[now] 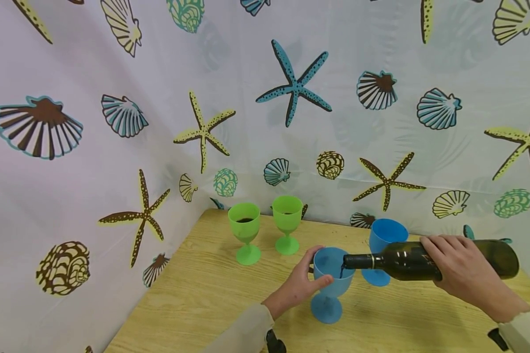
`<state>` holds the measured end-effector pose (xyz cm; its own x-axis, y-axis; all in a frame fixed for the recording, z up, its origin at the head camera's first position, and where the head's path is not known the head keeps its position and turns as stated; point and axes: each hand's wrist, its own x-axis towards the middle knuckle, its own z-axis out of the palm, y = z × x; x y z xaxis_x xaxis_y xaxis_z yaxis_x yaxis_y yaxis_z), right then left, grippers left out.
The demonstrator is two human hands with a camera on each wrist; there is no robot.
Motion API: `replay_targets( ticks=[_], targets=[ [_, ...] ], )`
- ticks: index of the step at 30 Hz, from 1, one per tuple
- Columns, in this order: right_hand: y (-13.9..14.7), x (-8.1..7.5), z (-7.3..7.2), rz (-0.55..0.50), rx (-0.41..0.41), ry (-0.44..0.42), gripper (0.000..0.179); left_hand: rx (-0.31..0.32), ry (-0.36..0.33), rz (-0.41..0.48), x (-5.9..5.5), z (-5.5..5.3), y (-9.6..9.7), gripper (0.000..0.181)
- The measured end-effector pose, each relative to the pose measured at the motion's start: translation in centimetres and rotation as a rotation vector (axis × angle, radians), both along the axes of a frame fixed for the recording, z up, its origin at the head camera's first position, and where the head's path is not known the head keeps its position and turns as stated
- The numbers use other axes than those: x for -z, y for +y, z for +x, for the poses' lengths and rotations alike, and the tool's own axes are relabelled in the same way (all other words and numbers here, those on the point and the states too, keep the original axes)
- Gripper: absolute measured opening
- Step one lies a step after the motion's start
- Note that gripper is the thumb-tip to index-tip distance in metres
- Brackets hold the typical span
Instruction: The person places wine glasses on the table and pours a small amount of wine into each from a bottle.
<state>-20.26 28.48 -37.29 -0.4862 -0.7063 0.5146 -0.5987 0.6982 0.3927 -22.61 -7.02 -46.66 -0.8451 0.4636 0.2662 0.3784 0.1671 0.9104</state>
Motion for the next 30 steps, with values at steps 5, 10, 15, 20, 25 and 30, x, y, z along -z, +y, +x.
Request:
replay_targets(
  ticks=[5,10,15,20,25,30],
  targets=[
    [-0.05,-0.15,-0.03,0.001,-0.007,0.004,0.096,-0.004,0.001,-0.01,0.01,-0.02,0.03,0.069],
    [-0.06,-0.21,0.0,0.006,-0.005,0.006,0.097,-0.007,0.005,-0.018,-0.01,0.02,0.04,0.069],
    [-0.07,-0.21,0.04,0.011,-0.004,0.001,0.097,-0.006,0.001,-0.014,0.05,0.02,0.0,0.069],
    [-0.08,-0.17,0.05,0.01,-0.004,0.001,0.098,-0.003,-0.007,-0.01,-0.11,0.05,-0.02,0.069],
    [-0.06,-0.16,0.04,0.009,-0.003,0.003,0.097,-0.001,0.004,-0.013,-0.17,0.07,-0.01,0.07],
    [0.01,-0.17,-0.01,0.017,-0.003,-0.001,0.1,-0.001,0.008,-0.008,-0.11,0.14,-0.01,0.069]
  ],
)
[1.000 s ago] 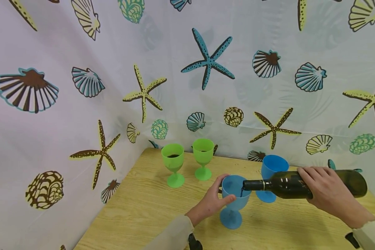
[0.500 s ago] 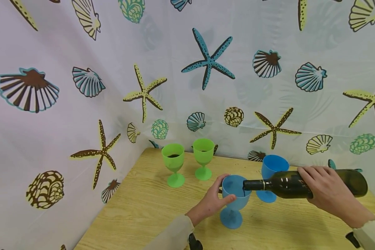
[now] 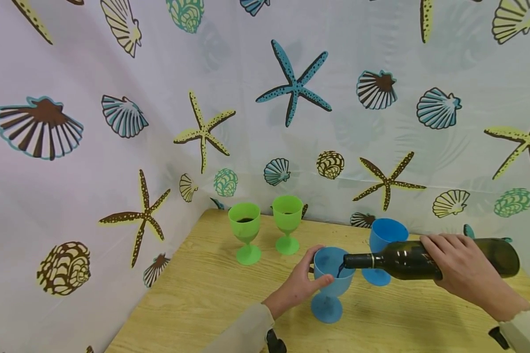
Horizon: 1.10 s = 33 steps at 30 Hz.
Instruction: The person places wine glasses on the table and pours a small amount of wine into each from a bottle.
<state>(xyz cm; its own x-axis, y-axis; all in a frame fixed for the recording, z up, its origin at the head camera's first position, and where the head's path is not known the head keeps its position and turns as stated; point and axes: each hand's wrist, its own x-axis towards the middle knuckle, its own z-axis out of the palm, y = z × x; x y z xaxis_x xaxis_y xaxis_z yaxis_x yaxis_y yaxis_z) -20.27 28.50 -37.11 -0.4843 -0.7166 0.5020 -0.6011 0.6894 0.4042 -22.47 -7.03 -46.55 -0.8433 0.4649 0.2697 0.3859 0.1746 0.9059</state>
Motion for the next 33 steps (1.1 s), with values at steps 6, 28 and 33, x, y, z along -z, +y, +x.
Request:
replay_targets(
  ticks=[6,28,33],
  targets=[
    [-0.03,-0.07,0.03,-0.003,0.0,-0.006,0.1,-0.004,-0.002,-0.005,0.09,-0.12,0.04,0.068],
    [-0.01,-0.28,0.0,-0.009,-0.003,-0.008,0.092,0.003,0.004,0.003,0.27,-0.26,0.07,0.068],
    [-0.05,-0.36,0.09,-0.004,0.0,-0.014,0.092,0.001,0.0,-0.002,0.12,-0.15,0.12,0.068]
  ],
)
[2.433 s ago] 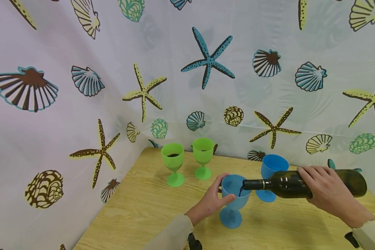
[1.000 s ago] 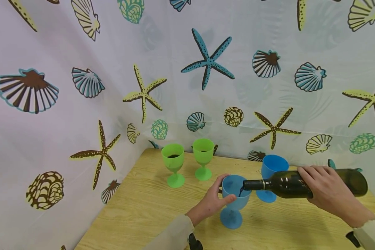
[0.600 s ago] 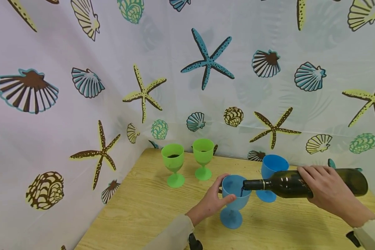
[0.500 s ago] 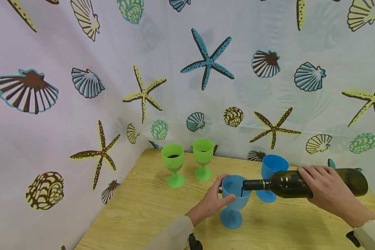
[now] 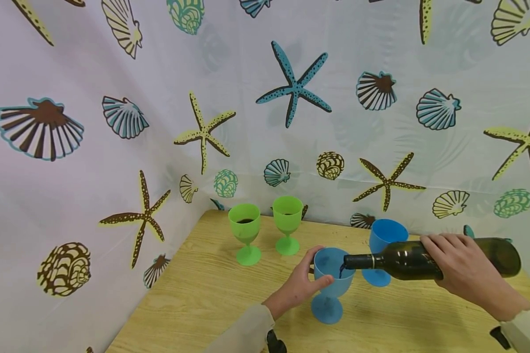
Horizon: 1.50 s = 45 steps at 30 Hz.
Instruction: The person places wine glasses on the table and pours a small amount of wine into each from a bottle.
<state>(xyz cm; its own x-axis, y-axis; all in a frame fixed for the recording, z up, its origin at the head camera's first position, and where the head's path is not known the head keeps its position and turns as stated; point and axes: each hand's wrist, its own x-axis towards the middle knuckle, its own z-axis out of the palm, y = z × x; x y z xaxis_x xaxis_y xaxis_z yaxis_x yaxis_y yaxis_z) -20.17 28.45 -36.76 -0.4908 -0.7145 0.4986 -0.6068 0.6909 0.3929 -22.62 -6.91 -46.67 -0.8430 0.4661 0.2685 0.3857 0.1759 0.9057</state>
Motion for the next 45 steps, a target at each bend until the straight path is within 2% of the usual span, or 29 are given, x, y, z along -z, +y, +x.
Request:
replay_targets(
  ticks=[8,13,21,30,37,45],
  targets=[
    [0.0,0.1,0.0,-0.006,-0.004,-0.001,0.093,0.015,-0.012,0.005,-2.7,1.8,-0.3,0.066],
    [-0.1,0.3,-0.1,-0.008,-0.003,-0.004,0.095,0.018,-0.019,0.009,-3.1,2.0,-0.3,0.065],
    [-0.1,0.4,-0.1,-0.013,-0.009,0.006,0.091,0.029,-0.014,0.013,-2.7,1.8,-0.4,0.065],
    [-0.1,0.3,-0.2,-0.007,-0.002,0.0,0.093,0.023,-0.012,0.01,-2.9,1.8,-0.3,0.067],
    [-0.1,0.3,-0.2,-0.002,-0.001,-0.001,0.094,0.003,0.02,0.0,0.2,-0.1,0.0,0.068],
    [-0.1,0.2,-0.3,-0.007,-0.013,0.007,0.09,0.018,0.003,0.024,0.1,-0.1,-0.1,0.067]
  ],
)
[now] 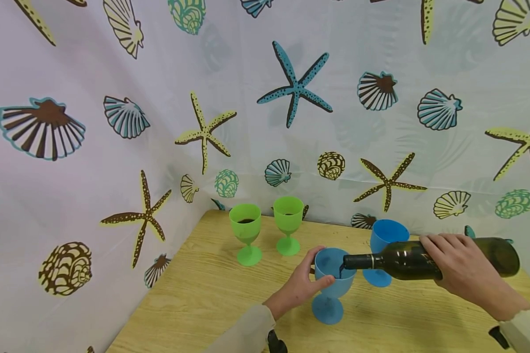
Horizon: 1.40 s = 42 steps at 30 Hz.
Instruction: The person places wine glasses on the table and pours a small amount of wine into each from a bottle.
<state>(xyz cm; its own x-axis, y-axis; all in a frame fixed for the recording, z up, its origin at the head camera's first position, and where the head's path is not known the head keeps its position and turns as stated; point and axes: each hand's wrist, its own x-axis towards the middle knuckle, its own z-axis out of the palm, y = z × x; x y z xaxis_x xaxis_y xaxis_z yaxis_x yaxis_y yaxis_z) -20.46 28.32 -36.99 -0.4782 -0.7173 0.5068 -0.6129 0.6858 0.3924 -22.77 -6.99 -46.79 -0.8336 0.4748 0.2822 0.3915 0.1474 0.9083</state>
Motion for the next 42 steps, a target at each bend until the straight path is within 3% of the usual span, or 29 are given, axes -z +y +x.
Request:
replay_targets(
  ticks=[11,18,21,30,42],
  targets=[
    [-0.1,-0.1,0.1,0.006,0.004,-0.001,0.093,-0.005,-0.01,-0.011,-0.1,0.1,0.0,0.065],
    [-0.1,-0.2,0.1,0.008,-0.002,-0.006,0.094,0.007,-0.025,-0.02,-2.7,1.8,-0.2,0.065],
    [-0.1,-0.2,0.1,0.009,-0.004,-0.005,0.094,0.001,-0.026,-0.028,-3.2,2.0,-0.3,0.065],
    [0.0,-0.3,0.1,0.018,-0.006,0.001,0.096,-0.019,-0.025,-0.027,-0.3,0.2,0.1,0.067],
    [-0.1,-0.4,0.2,0.015,-0.004,-0.01,0.098,-0.014,-0.014,-0.018,0.0,0.1,0.0,0.067]
  ],
)
